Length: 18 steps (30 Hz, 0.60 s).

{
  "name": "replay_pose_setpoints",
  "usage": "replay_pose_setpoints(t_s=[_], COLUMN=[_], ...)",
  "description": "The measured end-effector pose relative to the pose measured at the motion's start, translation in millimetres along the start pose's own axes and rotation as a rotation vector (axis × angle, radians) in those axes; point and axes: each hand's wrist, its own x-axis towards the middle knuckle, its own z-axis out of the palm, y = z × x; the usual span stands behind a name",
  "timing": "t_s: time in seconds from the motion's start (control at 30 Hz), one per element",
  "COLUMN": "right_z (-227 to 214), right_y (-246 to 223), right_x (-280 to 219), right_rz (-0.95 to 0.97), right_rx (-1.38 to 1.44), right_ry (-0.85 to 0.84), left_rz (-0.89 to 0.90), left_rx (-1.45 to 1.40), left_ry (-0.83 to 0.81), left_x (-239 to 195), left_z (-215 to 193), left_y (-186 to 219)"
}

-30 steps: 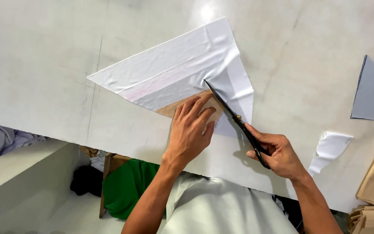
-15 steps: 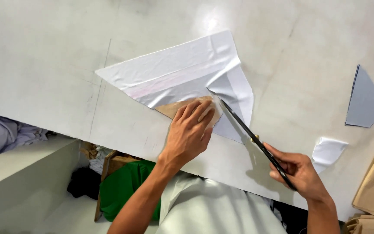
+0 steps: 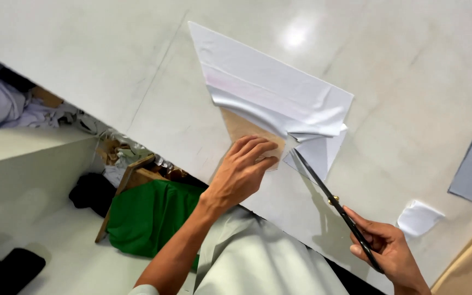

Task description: Cutting out fabric pieces from a larger sheet using paper patterns and scissors.

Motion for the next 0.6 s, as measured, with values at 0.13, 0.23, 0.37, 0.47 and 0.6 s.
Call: replay_pose_setpoints(t_s=[0.13,0.23,0.37,0.47,0.6], right_z=[-6.5,-6.1,-14.4,-25.3,-27.8], right_y=[-7.4,-15.1,-14.6,-5.7,-16.8], right_x=[2.9,7.8,16.5,24.8,32.7], right_rz=[0.034,0.031,0.024,0.014,-0.020], right_rx=[-0.042,-0.013,-0.022,-0.083,-0.061], right_ry=[0.029,0.007,-0.034,-0.020,-0.084], left_rz=[-0.100,-0.220,-0.316,-0.372,-0.390], left_rx=[-0.049,0.094,0.267,0.370,0.377], left_ry=[0.167,0.255,0.215,0.207,0.217], left_x=[-4.4,-8.3,-11.6,-15.7,-18.2], left_z=[-0.2,5.7,-1.7,1.1,2.9], left_y=[7.6,3.7,2.0,3.1,4.5])
